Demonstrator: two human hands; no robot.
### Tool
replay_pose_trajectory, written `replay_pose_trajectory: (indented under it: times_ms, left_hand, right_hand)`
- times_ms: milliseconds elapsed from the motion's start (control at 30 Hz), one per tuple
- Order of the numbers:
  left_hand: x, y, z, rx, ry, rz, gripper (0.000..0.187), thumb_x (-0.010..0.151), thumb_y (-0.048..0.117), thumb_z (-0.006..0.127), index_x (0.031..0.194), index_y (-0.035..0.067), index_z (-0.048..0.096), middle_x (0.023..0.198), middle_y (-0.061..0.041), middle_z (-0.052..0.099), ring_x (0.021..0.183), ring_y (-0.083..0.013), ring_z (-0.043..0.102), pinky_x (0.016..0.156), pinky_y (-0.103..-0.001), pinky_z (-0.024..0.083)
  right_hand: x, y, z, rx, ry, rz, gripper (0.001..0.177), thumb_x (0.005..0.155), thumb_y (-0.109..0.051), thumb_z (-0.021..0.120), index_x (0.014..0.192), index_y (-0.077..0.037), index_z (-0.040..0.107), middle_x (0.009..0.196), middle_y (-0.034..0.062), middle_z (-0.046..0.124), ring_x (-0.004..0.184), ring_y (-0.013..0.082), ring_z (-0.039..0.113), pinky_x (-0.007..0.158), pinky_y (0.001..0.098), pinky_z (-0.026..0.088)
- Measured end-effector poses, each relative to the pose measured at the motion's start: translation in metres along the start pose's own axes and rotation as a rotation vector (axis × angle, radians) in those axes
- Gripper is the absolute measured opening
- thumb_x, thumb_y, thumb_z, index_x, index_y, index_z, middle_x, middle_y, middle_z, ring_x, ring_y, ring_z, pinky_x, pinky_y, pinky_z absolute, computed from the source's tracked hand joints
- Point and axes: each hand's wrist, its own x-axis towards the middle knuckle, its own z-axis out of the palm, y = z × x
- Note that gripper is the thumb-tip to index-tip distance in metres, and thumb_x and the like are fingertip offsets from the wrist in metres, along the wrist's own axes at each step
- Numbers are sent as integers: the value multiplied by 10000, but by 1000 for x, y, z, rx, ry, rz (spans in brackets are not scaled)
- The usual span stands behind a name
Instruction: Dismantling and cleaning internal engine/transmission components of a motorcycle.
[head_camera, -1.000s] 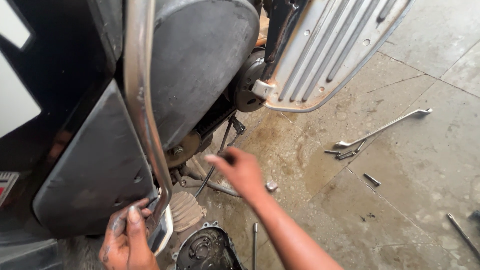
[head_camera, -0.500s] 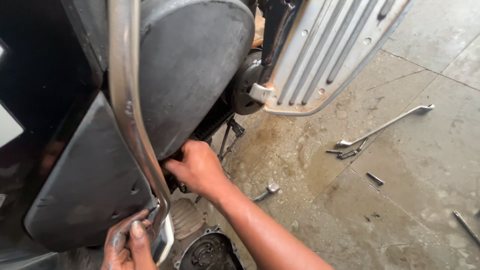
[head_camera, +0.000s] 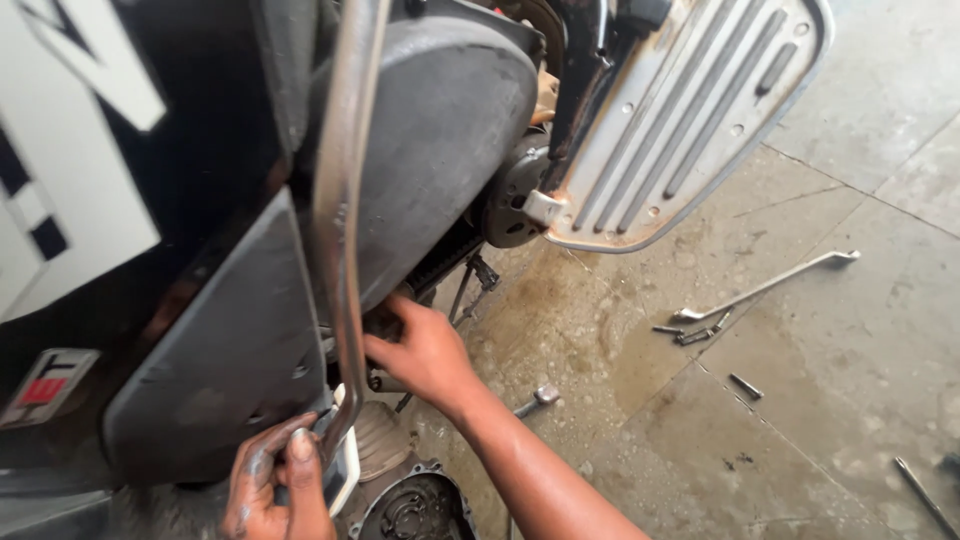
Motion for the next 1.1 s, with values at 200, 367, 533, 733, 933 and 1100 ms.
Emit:
replay_pose_trajectory:
  times_ms: [200, 367, 533, 733, 933, 1100]
  left_hand:
    - [3, 29, -12, -28, 30, -31, 229, 987, 199, 634, 1043, 12, 754, 913, -77, 707, 763, -112, 622, 684, -264, 461]
    - [6, 30, -14, 22, 0, -97, 231, 978, 209, 647, 1028, 14, 762, 889, -72, 708, 696, -119, 573, 659, -275, 454]
    - [7, 33, -12, 23, 47, -44, 229, 977, 208, 648, 1012, 11, 759, 881, -60, 708, 720, -105, 581, 649, -277, 438]
    - [8, 34, -9, 32, 80, -51, 188, 975, 177, 669, 991, 10, 752, 870, -49, 701, 709, -103, 565, 633, -272, 429]
    - [12, 36, -19, 24, 134, 12, 166, 971, 178, 681, 984, 21, 736, 848, -31, 671, 704, -111, 537, 634, -268, 424]
    - [10, 36, -28, -31, 108, 31, 161, 956, 192, 680, 993, 46, 737, 880, -21, 673, 754, -119, 571, 623, -267, 438]
  right_hand:
    - [-33, 56, 0, -133, -49, 263, 534, 779, -533, 800, 911, -22, 717, 803, 138, 746, 742, 263, 725, 686, 387, 544]
    - [-37, 144, -26, -243, -36, 426, 486, 821, -532, 771, 894, -52, 743, 805, 103, 761, 724, 212, 723, 723, 377, 568]
    - [-24, 176, -71, -298, 8, 493, 428, 883, -500, 729, 873, -74, 776, 760, 73, 776, 668, 152, 732, 727, 343, 570]
    - [-14, 189, -88, -18, 226, 500, 421, 889, -409, 744, 817, 6, 727, 736, 78, 768, 645, 138, 705, 647, 323, 556]
    - [-22, 181, -63, -72, 196, 493, 426, 893, -407, 741, 818, 12, 731, 755, 103, 763, 646, 142, 694, 635, 315, 520]
    - [-31, 195, -46, 15, 168, 556, 434, 883, -392, 752, 820, 36, 727, 758, 116, 766, 653, 157, 709, 645, 309, 548]
